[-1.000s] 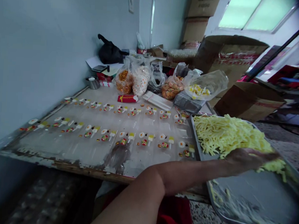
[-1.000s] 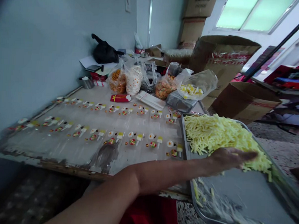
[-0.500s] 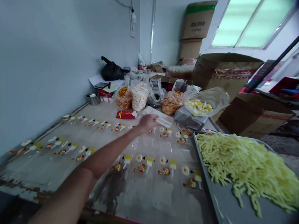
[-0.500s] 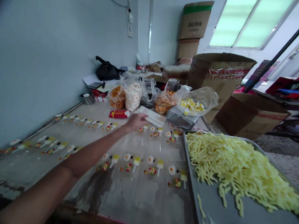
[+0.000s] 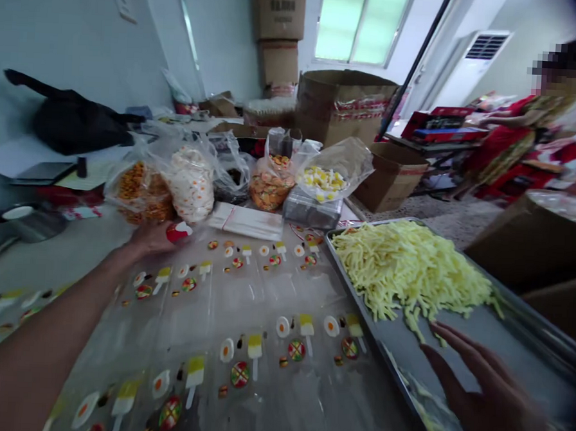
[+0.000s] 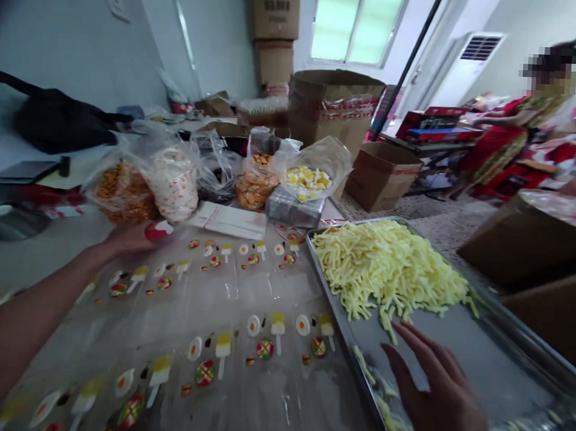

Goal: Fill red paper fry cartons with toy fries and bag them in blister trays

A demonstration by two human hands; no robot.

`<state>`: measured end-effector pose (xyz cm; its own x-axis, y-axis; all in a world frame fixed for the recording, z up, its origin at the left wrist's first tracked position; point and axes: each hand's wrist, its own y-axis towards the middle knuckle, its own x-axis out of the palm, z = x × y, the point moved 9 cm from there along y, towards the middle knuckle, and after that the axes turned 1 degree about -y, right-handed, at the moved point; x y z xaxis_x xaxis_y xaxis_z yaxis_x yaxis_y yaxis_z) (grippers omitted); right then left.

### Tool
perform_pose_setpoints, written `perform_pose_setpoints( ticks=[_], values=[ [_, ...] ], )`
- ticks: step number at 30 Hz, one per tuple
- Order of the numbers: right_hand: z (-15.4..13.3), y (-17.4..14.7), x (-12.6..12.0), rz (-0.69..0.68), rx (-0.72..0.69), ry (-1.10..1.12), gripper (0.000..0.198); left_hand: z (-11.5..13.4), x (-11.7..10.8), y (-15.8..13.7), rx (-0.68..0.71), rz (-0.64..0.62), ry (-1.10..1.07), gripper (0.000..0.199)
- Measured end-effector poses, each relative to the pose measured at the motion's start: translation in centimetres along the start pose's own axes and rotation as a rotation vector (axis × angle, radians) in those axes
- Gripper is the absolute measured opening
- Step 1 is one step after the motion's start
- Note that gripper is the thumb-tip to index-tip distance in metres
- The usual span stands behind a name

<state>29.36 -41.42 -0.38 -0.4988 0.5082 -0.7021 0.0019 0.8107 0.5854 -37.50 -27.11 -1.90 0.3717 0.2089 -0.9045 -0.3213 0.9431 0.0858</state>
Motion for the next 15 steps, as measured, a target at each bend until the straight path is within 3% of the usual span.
perform_pose_setpoints(
  ticks=[2,4,7,10,12,15],
  values=[
    [-2.3,-0.7,0.1,-0.010,0.073,0.032,0.038,1.0,-0.4,-0.9,0.044,0.029,0.137,0.075],
    [-5.2,-1.0,0.9,-0.033,0.163,0.167,0.038,4.2,-0.1,-3.0,0.151,0.053,0.243,0.088],
    [-12.1,-0.1,4.0,-0.167,0.130,0.454,0.029,12.8,2.0,-8.1,0.472,0.077,0.399,0.107],
    [-18.3,1.9,7.2,-0.271,0.030,0.590,0.028,20.7,4.4,-13.9,0.686,0.059,0.366,0.110],
    [-19.8,3.0,9.1,-0.287,0.021,0.491,0.025,24.3,5.4,-17.0,0.751,0.057,0.305,0.105],
    [-18.8,3.1,10.7,-0.273,0.104,0.347,0.013,27.6,6.0,-20.7,0.853,0.089,0.240,0.092]
  ],
)
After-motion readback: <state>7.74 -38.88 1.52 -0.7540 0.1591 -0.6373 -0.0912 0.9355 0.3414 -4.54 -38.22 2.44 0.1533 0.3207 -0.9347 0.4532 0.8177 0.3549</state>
